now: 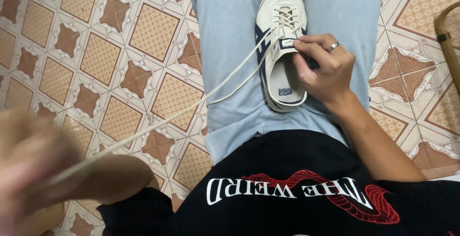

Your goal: A person sitting on the floor is threading shoelaces through the eyelets of a white sneaker.

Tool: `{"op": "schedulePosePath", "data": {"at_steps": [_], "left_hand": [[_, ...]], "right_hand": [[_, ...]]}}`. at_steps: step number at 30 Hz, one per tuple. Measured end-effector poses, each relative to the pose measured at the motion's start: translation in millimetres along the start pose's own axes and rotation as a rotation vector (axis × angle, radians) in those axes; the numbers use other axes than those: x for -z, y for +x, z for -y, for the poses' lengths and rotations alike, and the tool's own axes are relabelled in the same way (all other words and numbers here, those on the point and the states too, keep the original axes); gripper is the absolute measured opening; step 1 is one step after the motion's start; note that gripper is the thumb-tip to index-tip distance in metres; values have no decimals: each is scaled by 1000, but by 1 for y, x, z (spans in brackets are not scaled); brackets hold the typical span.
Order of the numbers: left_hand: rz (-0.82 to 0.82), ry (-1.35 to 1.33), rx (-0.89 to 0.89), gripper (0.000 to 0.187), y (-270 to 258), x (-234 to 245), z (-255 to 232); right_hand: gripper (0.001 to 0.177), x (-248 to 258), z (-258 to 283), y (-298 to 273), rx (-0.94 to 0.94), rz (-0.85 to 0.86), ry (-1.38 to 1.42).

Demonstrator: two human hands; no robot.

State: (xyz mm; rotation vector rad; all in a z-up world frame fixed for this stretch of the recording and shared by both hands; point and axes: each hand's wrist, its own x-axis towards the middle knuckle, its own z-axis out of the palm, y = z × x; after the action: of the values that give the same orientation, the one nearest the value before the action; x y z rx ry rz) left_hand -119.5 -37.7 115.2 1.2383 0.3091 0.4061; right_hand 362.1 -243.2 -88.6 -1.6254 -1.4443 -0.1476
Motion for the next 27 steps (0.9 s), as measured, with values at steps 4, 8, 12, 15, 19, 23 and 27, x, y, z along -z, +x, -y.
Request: {"op": "schedulePosePath", "data": {"at_steps": [4, 8, 12, 15, 19, 23, 27], "left_hand": [[-353, 670, -345, 16, 151, -184, 43], [-199, 465, -217, 22, 203, -171, 112], [-220, 262, -37, 59, 238, -156, 162], [-169, 241, 23, 48, 254, -144, 186], [-248, 223, 59, 24, 263, -166, 199], [-179, 417, -48, 16, 263, -188, 203], [-240, 351, -51, 19, 269, -178, 213]], "right_hand": [[20, 2, 6, 5, -8, 13, 17], [22, 4, 7, 4, -25, 26, 30], [23, 4, 5, 3, 3, 29, 18], [23, 5, 6, 2, 3, 24, 41], [23, 5, 5, 2, 6, 24, 63], [8, 4, 5, 4, 17, 16, 36], [18, 4, 3, 3, 16, 15, 60]]}}
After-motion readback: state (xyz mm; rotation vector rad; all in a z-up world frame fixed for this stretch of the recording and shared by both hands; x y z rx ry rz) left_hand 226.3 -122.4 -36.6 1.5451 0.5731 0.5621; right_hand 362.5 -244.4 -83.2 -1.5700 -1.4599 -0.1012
